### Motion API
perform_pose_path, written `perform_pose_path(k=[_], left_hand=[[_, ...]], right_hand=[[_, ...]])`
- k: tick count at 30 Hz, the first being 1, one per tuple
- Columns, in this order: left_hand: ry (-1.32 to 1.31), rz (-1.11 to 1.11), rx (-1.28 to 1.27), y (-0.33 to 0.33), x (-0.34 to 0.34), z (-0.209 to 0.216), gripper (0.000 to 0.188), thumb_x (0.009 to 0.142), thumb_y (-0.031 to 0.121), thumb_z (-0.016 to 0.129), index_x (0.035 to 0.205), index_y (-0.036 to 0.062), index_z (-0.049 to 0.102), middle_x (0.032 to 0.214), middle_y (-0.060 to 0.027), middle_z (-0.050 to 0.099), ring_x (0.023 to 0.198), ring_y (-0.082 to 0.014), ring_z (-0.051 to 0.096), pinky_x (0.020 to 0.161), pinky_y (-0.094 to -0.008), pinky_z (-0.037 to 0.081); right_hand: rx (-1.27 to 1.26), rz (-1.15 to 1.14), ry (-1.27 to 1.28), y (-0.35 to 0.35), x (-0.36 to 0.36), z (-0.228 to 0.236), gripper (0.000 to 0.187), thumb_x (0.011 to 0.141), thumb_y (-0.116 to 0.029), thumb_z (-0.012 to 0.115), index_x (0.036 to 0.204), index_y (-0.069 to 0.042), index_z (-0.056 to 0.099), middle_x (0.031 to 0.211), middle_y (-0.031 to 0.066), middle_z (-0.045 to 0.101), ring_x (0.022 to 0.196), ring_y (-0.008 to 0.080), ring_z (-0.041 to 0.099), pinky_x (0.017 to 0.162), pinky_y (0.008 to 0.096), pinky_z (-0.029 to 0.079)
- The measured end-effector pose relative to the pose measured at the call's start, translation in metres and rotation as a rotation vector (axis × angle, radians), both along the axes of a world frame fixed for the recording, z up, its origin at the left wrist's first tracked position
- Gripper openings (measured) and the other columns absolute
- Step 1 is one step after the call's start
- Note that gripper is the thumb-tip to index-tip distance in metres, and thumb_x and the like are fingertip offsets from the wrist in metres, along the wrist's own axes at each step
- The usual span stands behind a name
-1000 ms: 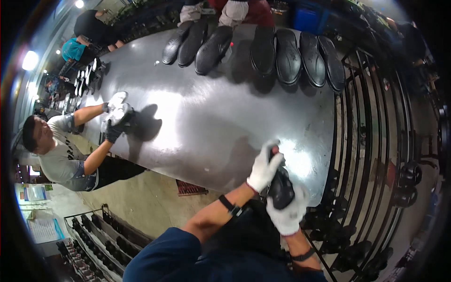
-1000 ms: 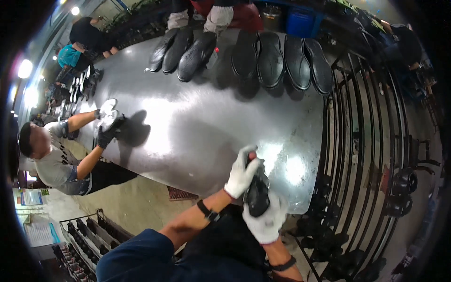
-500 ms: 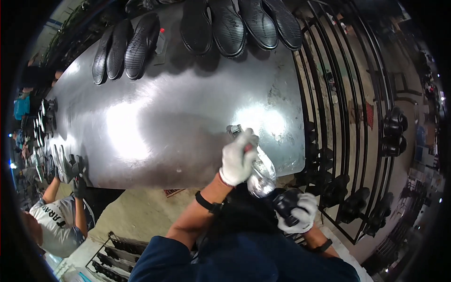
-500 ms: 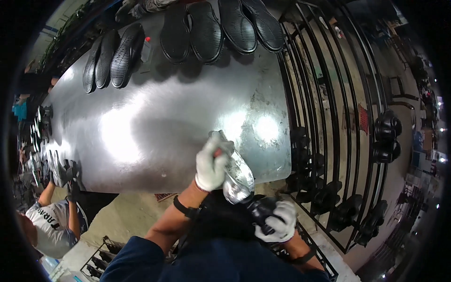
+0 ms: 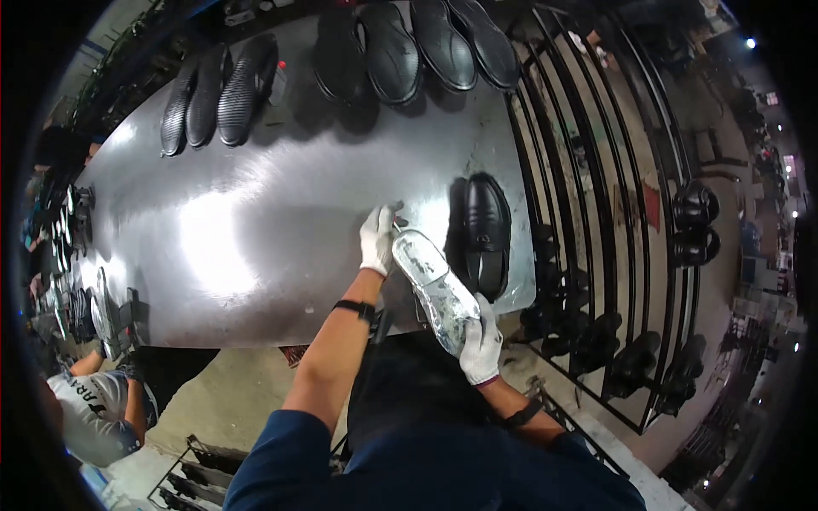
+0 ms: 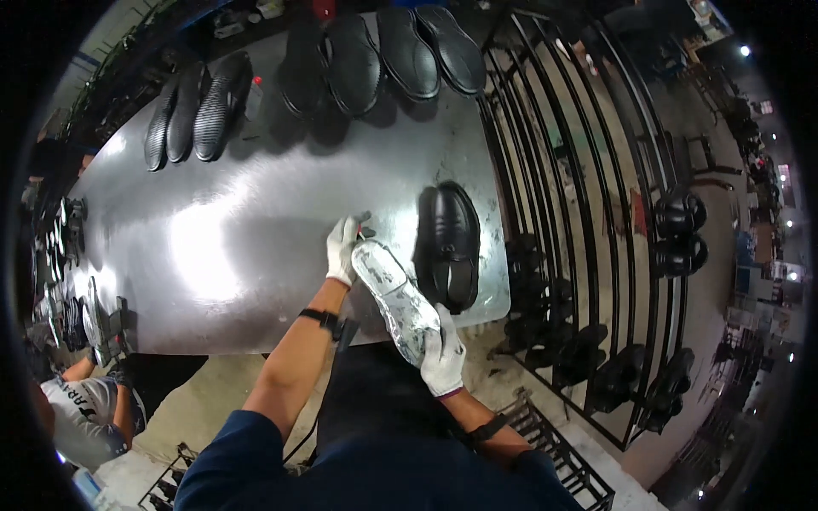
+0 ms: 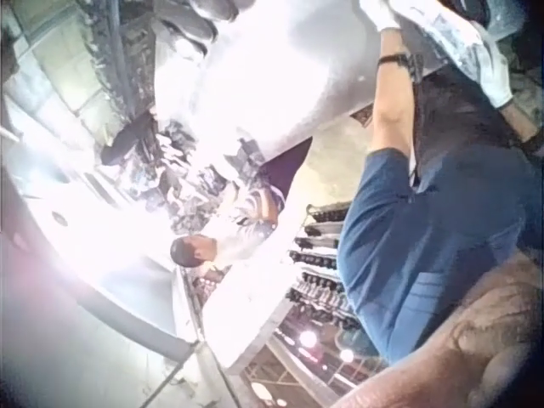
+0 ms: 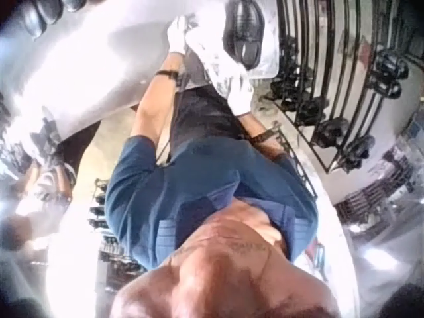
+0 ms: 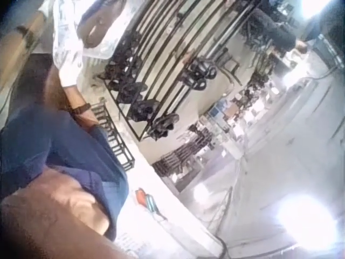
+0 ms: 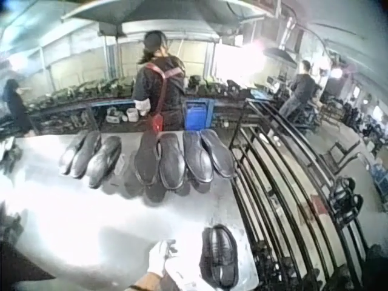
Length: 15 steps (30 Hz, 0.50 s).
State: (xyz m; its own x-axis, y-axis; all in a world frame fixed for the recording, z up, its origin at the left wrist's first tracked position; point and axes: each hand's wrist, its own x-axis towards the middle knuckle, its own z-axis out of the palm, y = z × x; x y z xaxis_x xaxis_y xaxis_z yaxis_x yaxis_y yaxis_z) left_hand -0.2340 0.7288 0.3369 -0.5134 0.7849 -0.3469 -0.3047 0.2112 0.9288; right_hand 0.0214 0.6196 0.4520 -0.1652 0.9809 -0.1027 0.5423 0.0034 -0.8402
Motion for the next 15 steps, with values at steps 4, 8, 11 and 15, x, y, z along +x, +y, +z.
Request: perform_pose_path(k=[4, 8, 11, 15], left_hand=[[0.286, -0.087, -0.075, -0.027, -0.059, -0.049, 0.038, 0.109, 0.034, 0.054, 0.126, 0.0013, 0.066, 0.113, -0.0140, 0.073, 0.095, -0.0240, 0.071, 0.079, -0.0348, 0.059], [-0.303, 0.499, 0.096, 0.016, -0.025, -0.015, 0.030, 0.104, 0.026, 0.060, 0.127, 0.0066, 0.059, 0.087, -0.0074, 0.061, 0.068, -0.0202, 0.064, 0.066, -0.0369, 0.057], [-0.228, 0.509, 0.028, 0.020, -0.039, 0.010, 0.020, 0.102, 0.021, 0.061, 0.111, 0.0025, 0.063, 0.081, -0.0059, 0.060, 0.065, -0.0143, 0.055, 0.061, -0.0310, 0.051], [-0.238, 0.539, 0.084, 0.023, -0.042, 0.011, 0.026, 0.102, 0.026, 0.058, 0.100, 0.0011, 0.063, 0.074, -0.0066, 0.062, 0.061, -0.0140, 0.055, 0.059, -0.0313, 0.048]], right_hand=[[0.024, 0.141, 0.049, 0.021, -0.020, 0.004, 0.046, 0.109, -0.025, 0.049, 0.146, 0.002, 0.054, 0.130, 0.0296, 0.067, 0.116, 0.0453, 0.068, 0.099, 0.0461, 0.053], [0.061, 0.209, 0.004, 0.055, -0.035, 0.000, 0.045, 0.107, -0.026, 0.050, 0.144, -0.001, 0.056, 0.121, 0.0287, 0.069, 0.109, 0.0444, 0.070, 0.093, 0.0457, 0.055], [0.047, 0.262, -0.027, 0.075, -0.039, 0.016, 0.044, 0.109, -0.028, 0.049, 0.143, -0.001, 0.056, 0.118, 0.0274, 0.070, 0.106, 0.0442, 0.071, 0.093, 0.0456, 0.054], [0.015, 0.256, -0.057, 0.071, -0.040, 0.004, 0.042, 0.111, -0.024, 0.045, 0.144, -0.002, 0.057, 0.127, 0.0236, 0.069, 0.115, 0.0347, 0.069, 0.100, 0.0412, 0.052]])
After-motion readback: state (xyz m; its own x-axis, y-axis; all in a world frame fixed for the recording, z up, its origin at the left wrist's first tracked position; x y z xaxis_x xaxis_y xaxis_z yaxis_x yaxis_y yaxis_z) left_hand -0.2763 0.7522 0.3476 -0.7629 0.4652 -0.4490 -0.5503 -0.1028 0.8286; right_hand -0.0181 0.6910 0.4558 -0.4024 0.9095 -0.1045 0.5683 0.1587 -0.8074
